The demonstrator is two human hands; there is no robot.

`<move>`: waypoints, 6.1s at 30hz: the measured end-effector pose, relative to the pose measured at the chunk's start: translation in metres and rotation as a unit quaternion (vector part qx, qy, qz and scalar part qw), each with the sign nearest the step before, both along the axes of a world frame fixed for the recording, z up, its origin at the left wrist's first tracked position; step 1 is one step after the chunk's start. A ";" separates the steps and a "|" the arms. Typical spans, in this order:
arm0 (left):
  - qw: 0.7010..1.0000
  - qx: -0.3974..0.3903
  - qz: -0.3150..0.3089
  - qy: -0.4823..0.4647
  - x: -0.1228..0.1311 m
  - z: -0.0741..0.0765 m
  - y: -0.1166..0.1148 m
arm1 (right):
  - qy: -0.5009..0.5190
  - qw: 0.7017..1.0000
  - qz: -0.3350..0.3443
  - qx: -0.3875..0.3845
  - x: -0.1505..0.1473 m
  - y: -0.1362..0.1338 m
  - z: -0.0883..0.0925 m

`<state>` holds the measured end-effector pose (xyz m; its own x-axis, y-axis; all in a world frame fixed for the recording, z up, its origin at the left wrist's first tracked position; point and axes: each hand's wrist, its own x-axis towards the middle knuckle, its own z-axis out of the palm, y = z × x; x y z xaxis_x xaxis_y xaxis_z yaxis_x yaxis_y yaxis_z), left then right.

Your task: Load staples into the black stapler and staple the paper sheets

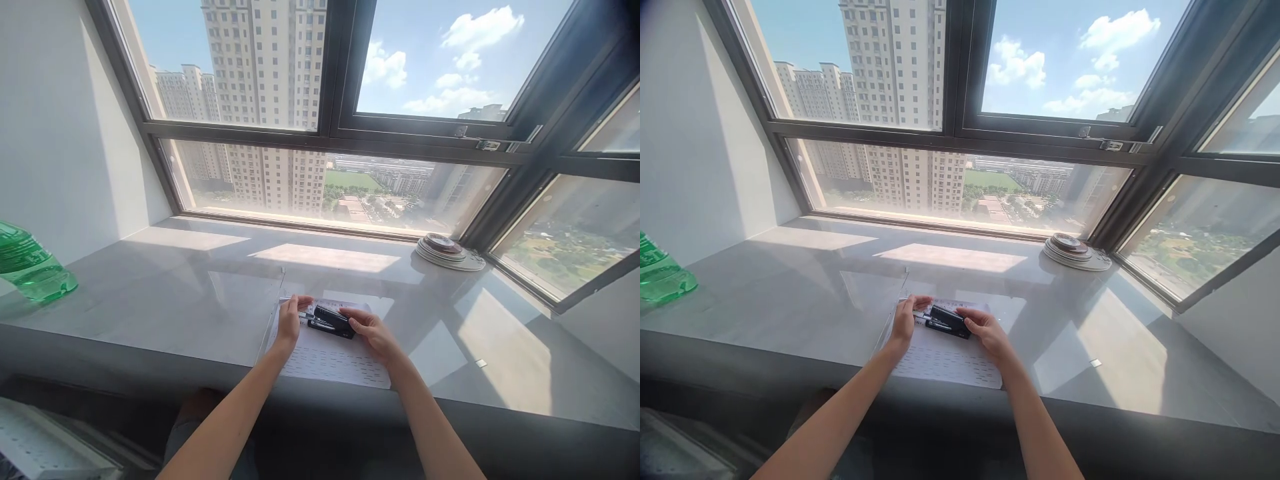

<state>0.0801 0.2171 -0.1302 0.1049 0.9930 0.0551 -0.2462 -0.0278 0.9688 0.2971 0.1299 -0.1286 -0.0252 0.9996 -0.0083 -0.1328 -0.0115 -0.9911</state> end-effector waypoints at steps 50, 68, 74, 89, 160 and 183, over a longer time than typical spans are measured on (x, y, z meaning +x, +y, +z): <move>0.970 -0.055 -0.235 0.016 -0.014 0.079 -0.062 | -0.303 0.898 -0.104 0.303 -0.059 -0.038 0.086; 0.959 0.118 0.096 0.239 -0.048 0.069 0.031 | -0.414 0.840 -0.333 0.109 0.092 0.058 0.041; 0.874 0.172 0.061 0.450 -0.063 0.013 0.118 | -0.555 0.775 -0.298 0.054 0.142 0.099 -0.005; 0.789 0.283 0.024 0.545 -0.065 -0.024 0.154 | -0.587 0.777 -0.191 0.126 0.141 0.117 -0.022; 0.822 0.325 -0.092 0.459 -0.051 0.003 0.013 | -0.369 0.900 -0.007 0.231 -0.011 -0.004 0.012; 0.936 0.152 -0.136 0.287 -0.068 0.006 0.011 | -0.353 0.912 -0.016 0.208 -0.010 -0.004 0.010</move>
